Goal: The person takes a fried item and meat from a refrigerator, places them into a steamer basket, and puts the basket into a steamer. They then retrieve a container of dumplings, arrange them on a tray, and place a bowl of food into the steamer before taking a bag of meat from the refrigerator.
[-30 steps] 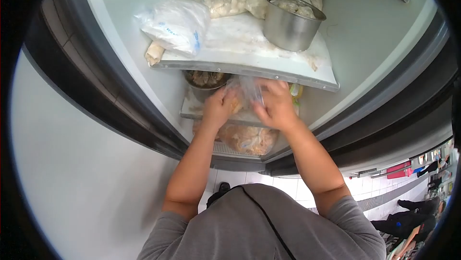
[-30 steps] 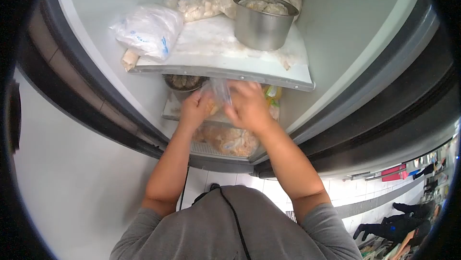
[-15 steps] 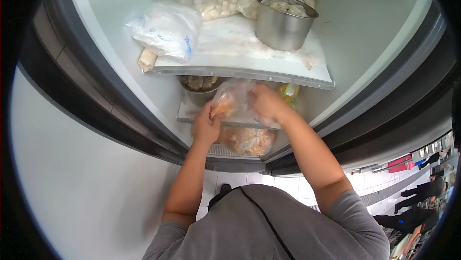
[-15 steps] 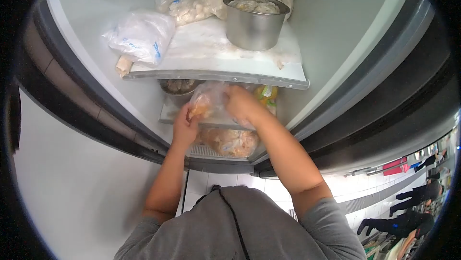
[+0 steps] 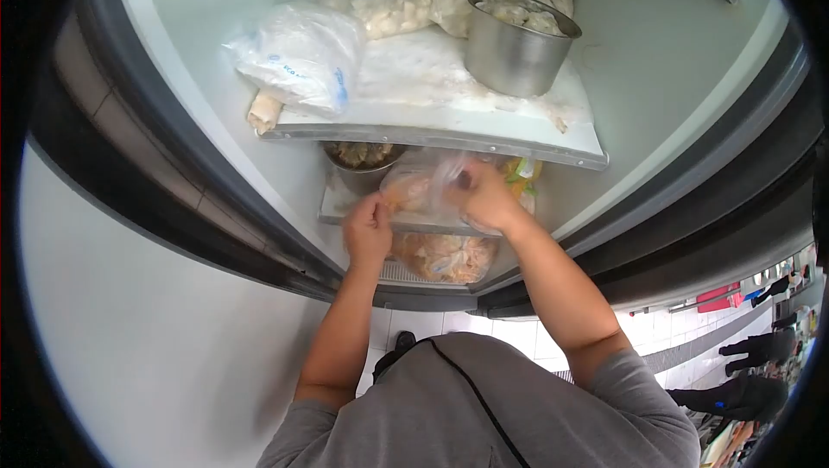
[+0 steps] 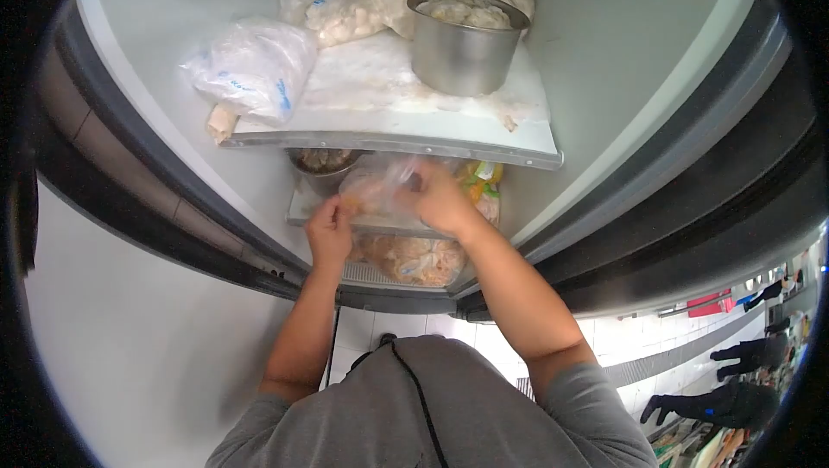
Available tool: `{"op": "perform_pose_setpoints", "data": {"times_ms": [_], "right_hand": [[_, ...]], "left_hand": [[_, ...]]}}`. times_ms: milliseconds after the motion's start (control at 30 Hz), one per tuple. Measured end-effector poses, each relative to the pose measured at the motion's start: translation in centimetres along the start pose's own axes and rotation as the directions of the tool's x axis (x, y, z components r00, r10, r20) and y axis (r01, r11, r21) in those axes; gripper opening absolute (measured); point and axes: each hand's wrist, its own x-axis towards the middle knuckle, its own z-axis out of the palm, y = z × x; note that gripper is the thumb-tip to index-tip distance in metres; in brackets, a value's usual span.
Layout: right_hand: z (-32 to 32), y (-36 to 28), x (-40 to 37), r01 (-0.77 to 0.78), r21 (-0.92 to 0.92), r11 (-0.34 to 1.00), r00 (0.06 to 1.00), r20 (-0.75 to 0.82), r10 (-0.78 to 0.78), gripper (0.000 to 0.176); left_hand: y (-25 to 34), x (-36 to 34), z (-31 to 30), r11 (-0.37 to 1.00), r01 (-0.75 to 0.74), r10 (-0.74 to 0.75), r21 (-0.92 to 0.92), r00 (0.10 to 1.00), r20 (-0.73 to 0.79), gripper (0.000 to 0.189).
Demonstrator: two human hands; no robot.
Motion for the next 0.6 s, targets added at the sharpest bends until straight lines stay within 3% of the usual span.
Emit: {"op": "perform_pose_setpoints", "data": {"times_ms": [33,67,100,133,167,200,233,267,300,333,367,433,500,567,600], "right_hand": [[0.2,-0.9,-0.6,0.056,-0.069,0.996,0.998,0.026,-0.054,0.04],[0.1,-1.8,-1.2,0.055,-0.067,0.996,0.998,0.02,-0.054,0.04],[-0.1,-2.8,-1.7,-0.104,0.188,0.977,0.987,0.139,0.078,0.037],[-0.3,-3.4,-1.7,-0.279,0.405,0.871,0.943,0.287,0.169,0.034],[-0.3,-3.4,-1.3,-0.277,0.401,0.874,0.943,0.287,0.167,0.034],[-0.2,-3.0,-1.1,-0.312,0.237,0.92,0.923,0.307,0.233,0.035],[0.1,-2.4,-1.0,-0.341,0.071,0.937,0.9,0.313,0.304,0.036],[0.5,-1.7,-1.1,-0.346,0.076,0.935,0.899,0.311,0.308,0.036],[1.1,-0.9,-1.0,0.027,-0.187,0.982,0.981,0.193,0.01,0.035],[1.5,-1.4,-1.0,0.358,-0.461,0.812,0.933,0.165,-0.319,0.035],[1.3,-2.0,-1.2,0.36,-0.461,0.811,0.933,0.164,-0.321,0.035],[0.4,-3.5,-1.6,0.075,-0.288,0.955,0.997,0.017,-0.074,0.03],[-0.7,-1.7,-2.0,0.044,-0.203,0.978,0.999,-0.014,-0.048,0.028],[-1.0,-1.2,-2.4,0.008,-0.117,0.993,0.999,-0.041,-0.013,0.026],[-1.3,-1.1,-2.5,0.036,0.027,0.999,0.994,-0.103,-0.033,0.025]], "left_hand": [[0.3,0.0,0.1,1.0,-0.002,0.002,-0.001,1.0,0.008,0.009],[0.9,0.2,0.2,0.996,0.09,-0.089,-0.003,0.994,0.057,0.011],[1.2,0.4,0.3,0.983,0.182,-0.181,-0.001,0.978,0.1,0.013],[0.9,0.6,0.7,0.984,0.179,-0.178,-0.004,0.979,0.096,0.013],[0.5,0.6,1.3,0.986,0.126,-0.119,-0.11,0.991,0.065,0.014],[0.1,0.3,1.7,0.975,0.073,-0.067,-0.211,0.997,0.034,0.016],[0.4,0.4,1.7,0.975,0.077,-0.07,-0.211,0.997,0.041,0.016],[0.7,0.7,1.8,0.964,0.106,-0.099,-0.243,0.994,0.041,0.017],[1.0,0.9,1.7,0.952,0.134,-0.128,-0.274,0.991,0.039,0.018],[1.4,1.0,1.4,0.953,0.133,-0.127,-0.273,0.991,0.039,0.018],[1.8,1.1,1.0,0.965,0.153,-0.15,-0.214,0.988,0.031,0.019],[1.9,1.2,0.7,0.973,0.171,-0.17,-0.155,0.985,0.02,0.02],[1.5,0.6,0.3,0.995,0.022,-0.017,0.099,0.998,-0.056,0.021],[1.0,-0.2,-0.3,0.996,0.071,-0.067,0.048,0.995,-0.073,0.02],[0.8,-0.3,-0.3,0.994,0.109,-0.11,-0.008,0.99,-0.085,0.019]]}}
